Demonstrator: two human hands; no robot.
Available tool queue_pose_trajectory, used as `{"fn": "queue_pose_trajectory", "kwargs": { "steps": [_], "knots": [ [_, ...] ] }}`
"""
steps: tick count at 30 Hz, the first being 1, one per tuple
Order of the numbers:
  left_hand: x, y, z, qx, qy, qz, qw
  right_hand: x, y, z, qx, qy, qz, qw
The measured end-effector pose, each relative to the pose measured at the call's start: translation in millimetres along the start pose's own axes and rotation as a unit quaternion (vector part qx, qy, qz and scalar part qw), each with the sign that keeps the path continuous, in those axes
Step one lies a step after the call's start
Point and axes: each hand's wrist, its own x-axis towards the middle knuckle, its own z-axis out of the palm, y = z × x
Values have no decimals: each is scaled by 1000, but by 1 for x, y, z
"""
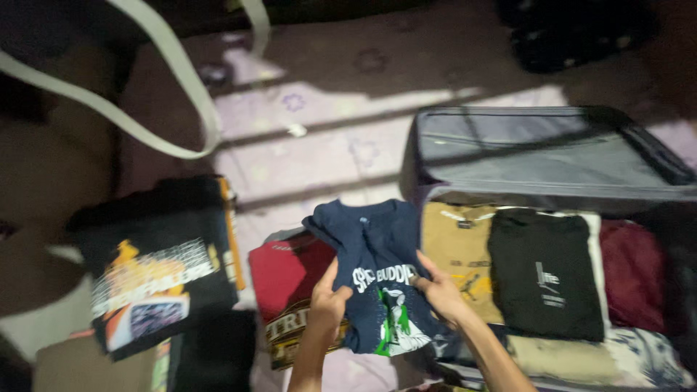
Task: The person folds and places multiple t-shirts and a pair of shorts into an open suitcase. They pick up each item from a pile on the bed, fold it, and arrange it inside the suitcase one by one.
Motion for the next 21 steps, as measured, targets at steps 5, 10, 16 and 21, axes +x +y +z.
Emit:
{"fn": "queue_pose_trajectory", "kwargs": {
  "steps": [5,10,16,21],
  "knots": [
    [9,-9,92,32,-66,0,997,-27,-3,-92,94,24,-52,994],
    [23,-48,150,147,-98,-21,984,-26,29,-160,147,72,-21,986],
    [69,-146,153,334,-3,68,940,39,136,-197,99,83,-80,988],
    [93,-224,151,509,95,-12,856,70,197,-205,-3,69,55,996]
  ]
}}
